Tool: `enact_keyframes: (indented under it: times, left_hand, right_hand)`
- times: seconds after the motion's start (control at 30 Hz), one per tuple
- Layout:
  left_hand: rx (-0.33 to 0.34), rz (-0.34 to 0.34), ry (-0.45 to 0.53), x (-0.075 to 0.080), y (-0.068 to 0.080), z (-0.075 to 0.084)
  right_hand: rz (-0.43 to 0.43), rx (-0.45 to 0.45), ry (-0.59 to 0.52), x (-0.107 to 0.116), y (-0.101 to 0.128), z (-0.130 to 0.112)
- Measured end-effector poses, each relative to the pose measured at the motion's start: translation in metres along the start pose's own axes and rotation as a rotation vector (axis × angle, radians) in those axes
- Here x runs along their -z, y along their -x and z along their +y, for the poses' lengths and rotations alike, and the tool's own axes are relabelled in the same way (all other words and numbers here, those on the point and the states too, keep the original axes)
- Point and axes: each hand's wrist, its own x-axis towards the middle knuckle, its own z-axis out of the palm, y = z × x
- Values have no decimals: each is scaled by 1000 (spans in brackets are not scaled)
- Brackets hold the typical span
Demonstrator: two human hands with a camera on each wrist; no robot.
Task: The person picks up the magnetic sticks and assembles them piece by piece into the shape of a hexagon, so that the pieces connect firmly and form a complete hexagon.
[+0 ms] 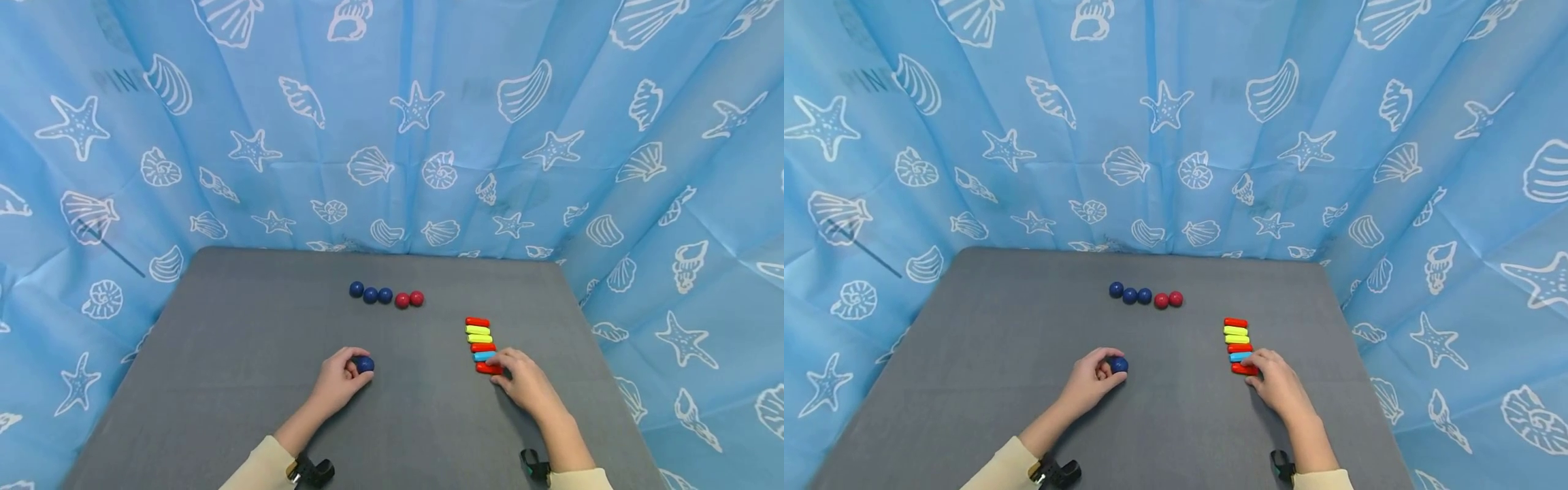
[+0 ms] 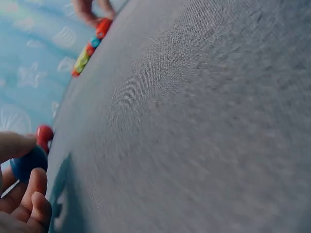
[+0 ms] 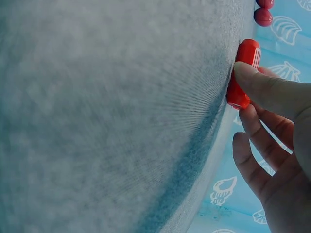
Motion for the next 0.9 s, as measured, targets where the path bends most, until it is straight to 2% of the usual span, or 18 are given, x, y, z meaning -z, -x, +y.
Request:
enact_keyframes:
  times: [0.13,0.23,0.33,0.43,0.6,0.73,0.9]
  left_hand:
    - [-17,21,31,5,9,-12]
    - [-64,24,0,4,12,-20]
    - [-111,33,-17,3,14,-22]
    - [-114,62,-19,1,14,-22]
    - [-34,89,-13,-2,13,-18]
    - [76,67,36,-2,10,-11]
    - [185,12,91,2,0,-5]
  right_hand:
    - [4,-13,-6,1,0,-2]
    - [-11,-17,-1,1,1,-4]
    - [-42,-33,-9,2,3,-5]
    - [-46,-37,-27,3,4,-10]
    - [66,63,-78,0,0,-30]
    - [146,163,-79,-4,-9,-53]
    - [108,200,-106,-14,-25,-79]
